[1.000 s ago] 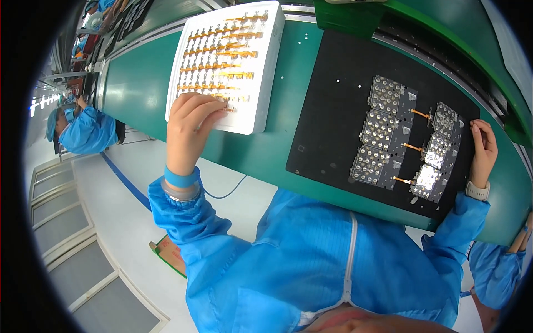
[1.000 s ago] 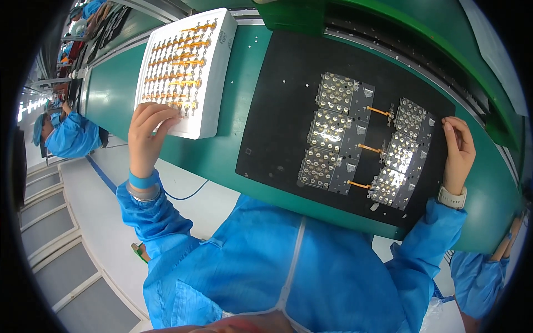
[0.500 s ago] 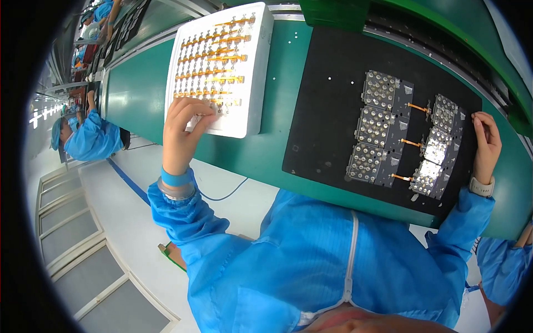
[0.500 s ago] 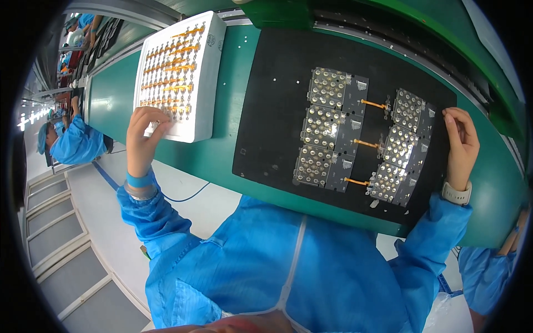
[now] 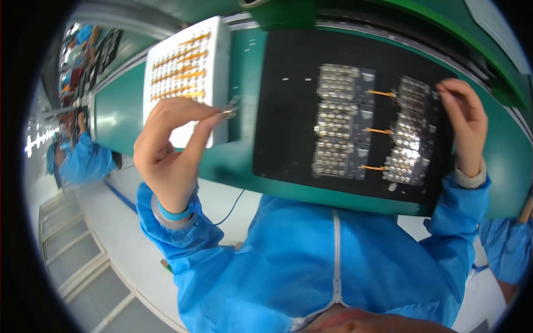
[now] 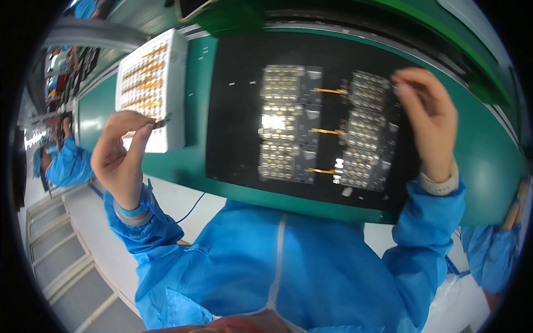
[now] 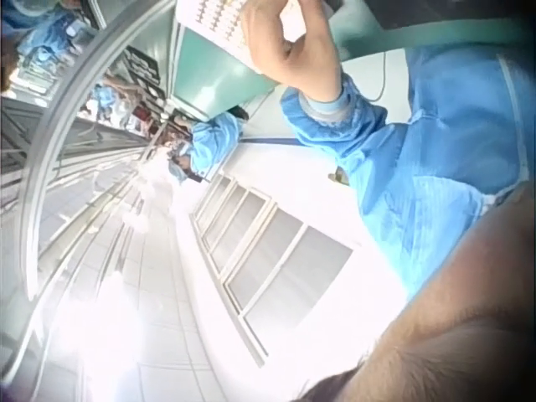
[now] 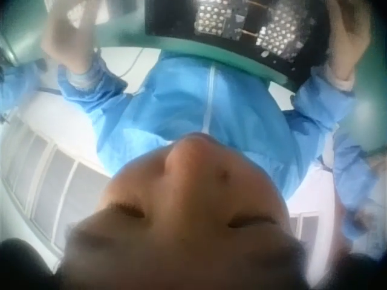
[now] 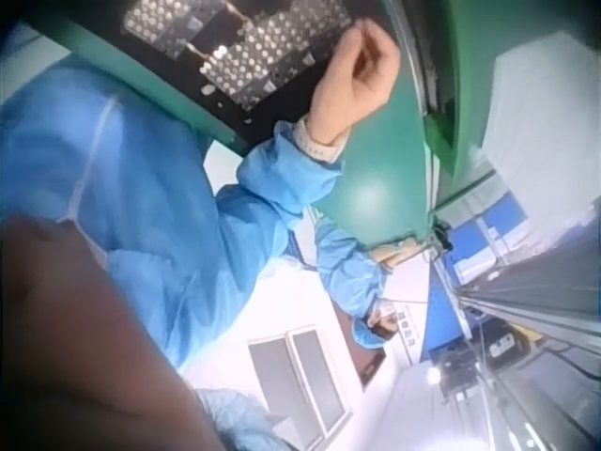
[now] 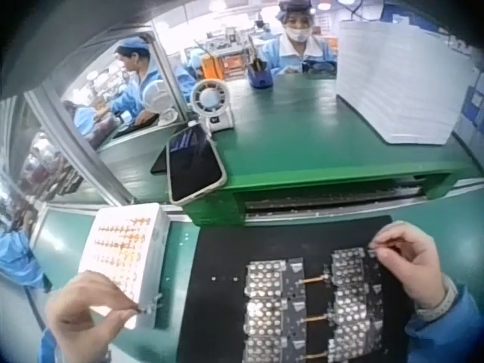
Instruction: The person assembles electronic components by hand, connecting flexible cables to printed circuit boards.
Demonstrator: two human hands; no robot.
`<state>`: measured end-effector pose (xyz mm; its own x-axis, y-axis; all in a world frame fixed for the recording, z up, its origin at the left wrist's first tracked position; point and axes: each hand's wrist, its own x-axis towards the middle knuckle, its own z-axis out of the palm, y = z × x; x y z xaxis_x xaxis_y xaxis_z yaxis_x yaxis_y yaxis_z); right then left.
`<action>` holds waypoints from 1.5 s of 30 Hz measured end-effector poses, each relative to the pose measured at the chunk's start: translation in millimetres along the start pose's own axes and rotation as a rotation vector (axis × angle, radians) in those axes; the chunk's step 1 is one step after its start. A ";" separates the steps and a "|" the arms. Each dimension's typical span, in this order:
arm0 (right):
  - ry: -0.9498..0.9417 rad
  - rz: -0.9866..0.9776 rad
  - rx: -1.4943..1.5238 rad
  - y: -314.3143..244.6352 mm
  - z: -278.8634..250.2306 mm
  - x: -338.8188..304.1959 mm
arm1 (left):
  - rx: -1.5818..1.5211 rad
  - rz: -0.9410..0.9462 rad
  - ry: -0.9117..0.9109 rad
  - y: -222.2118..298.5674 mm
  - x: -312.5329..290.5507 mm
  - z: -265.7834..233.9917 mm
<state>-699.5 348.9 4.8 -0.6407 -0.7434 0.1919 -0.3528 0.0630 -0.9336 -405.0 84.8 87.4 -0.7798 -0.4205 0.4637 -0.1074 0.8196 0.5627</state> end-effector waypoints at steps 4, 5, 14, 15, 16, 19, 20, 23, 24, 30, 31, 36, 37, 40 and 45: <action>-0.270 -0.228 0.149 -41.5 36.6 9.6 | -0.410 0.200 -0.266 39.6 64.6 72.4; -0.342 -0.253 0.351 -40.9 44.4 9.5 | -0.476 0.221 -0.277 48.5 71.3 89.4; -0.192 0.135 0.633 -18.7 6.8 7.1 | -0.878 -0.056 -0.301 63.2 84.2 182.8; -0.251 0.203 0.629 -16.4 1.2 8.8 | -0.676 0.098 -0.281 57.7 86.0 186.1; -0.246 0.213 0.633 -13.4 -2.1 10.7 | -0.656 0.085 -0.264 57.4 86.3 187.1; -0.338 0.315 0.587 -5.3 -8.5 17.6 | -0.512 0.299 -0.342 43.7 93.0 189.7; -0.371 0.371 0.550 -3.2 -9.7 20.0 | -0.501 0.312 -0.338 42.6 93.2 192.9; -0.418 0.463 0.467 0.8 -9.9 24.2 | -0.398 0.373 -0.374 38.9 94.2 194.2; -0.435 0.494 0.413 1.5 -9.9 25.4 | -0.345 0.378 -0.364 39.5 93.8 194.0; -0.456 0.584 0.344 4.9 -15.9 26.9 | -0.259 0.425 -0.396 38.9 87.1 200.3; -0.453 0.589 0.348 6.0 -16.8 26.5 | -0.233 0.422 -0.416 39.5 85.6 200.5; -0.476 0.471 0.252 12.9 -11.8 19.1 | -0.059 0.595 -0.411 35.2 76.2 206.9; -0.474 0.476 0.252 12.8 -10.9 18.8 | -0.063 0.595 -0.414 35.5 74.3 207.6; -0.513 0.494 0.144 10.7 -11.3 18.8 | -0.039 0.601 -0.412 38.5 70.3 209.0; -0.410 0.611 0.171 0.8 -14.5 21.6 | 0.032 0.577 -0.442 38.6 73.0 203.3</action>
<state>-723.5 342.5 12.5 -0.3711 -0.8000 -0.4715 0.1156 0.4640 -0.8782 -591.5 164.8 3.9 -0.8933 0.2731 0.3570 0.3835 0.8772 0.2887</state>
